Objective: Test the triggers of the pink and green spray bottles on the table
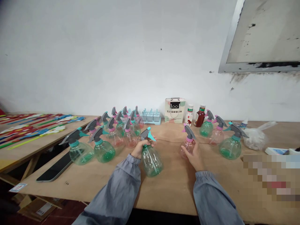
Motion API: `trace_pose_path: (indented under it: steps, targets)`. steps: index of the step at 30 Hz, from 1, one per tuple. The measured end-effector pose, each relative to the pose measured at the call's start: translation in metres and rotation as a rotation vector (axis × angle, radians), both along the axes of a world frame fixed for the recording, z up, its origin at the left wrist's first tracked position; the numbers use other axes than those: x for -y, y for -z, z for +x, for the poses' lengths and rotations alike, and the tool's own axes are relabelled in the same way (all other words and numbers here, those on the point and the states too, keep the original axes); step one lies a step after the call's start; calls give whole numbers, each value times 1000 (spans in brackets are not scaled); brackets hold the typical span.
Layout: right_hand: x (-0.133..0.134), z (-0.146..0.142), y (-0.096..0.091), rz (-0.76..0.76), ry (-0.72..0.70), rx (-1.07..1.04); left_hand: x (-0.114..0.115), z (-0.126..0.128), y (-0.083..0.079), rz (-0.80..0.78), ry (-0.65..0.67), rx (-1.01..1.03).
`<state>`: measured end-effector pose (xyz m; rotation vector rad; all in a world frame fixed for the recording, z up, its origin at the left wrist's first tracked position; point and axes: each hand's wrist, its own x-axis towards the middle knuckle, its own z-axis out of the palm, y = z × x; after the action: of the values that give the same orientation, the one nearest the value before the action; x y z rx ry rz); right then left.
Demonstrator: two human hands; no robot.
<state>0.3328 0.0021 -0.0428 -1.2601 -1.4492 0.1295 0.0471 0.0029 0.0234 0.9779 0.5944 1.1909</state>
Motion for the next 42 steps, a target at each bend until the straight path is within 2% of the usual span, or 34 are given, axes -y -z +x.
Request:
trace_pose_path:
  steps: [6,10,15,18,23,26,28,30,33,35,38,42]
  targets:
    - [-2,1,4,-20,-7,-11,2,0,-3,-5,-28,-25]
    - [-2,2,4,-21,-12,-6,5,1,-6,90,-69,-42]
    - [0,0,1,-7,-6,-6,5,3,-6,13,-108,-11]
    - [1,0,0,-8,-8,-1,8,3,-9,80,-225,-30]
    - [-1,1,2,-4,1,-1,21,-9,-19,252,-436,-304]
    - [-2,1,3,-11,1,-5,30,-34,-19,308,-713,-417]
    - [-2,1,2,-17,-2,-10,35,-57,-15,318,-935,-504]
    - [-1,1,1,-9,-8,-11,38,-79,-9,360,-1094,-615]
    - [-1,1,2,-1,-6,-8,37,-105,0,446,-1152,-752]
    - [-2,1,3,-5,-2,-14,33,-114,4,465,-1166,-792]
    - [-3,2,6,-12,-5,-23,24,-116,9,479,-1179,-775]
    - [-4,2,6,-16,-31,-11,13,-112,12,589,-1172,-687]
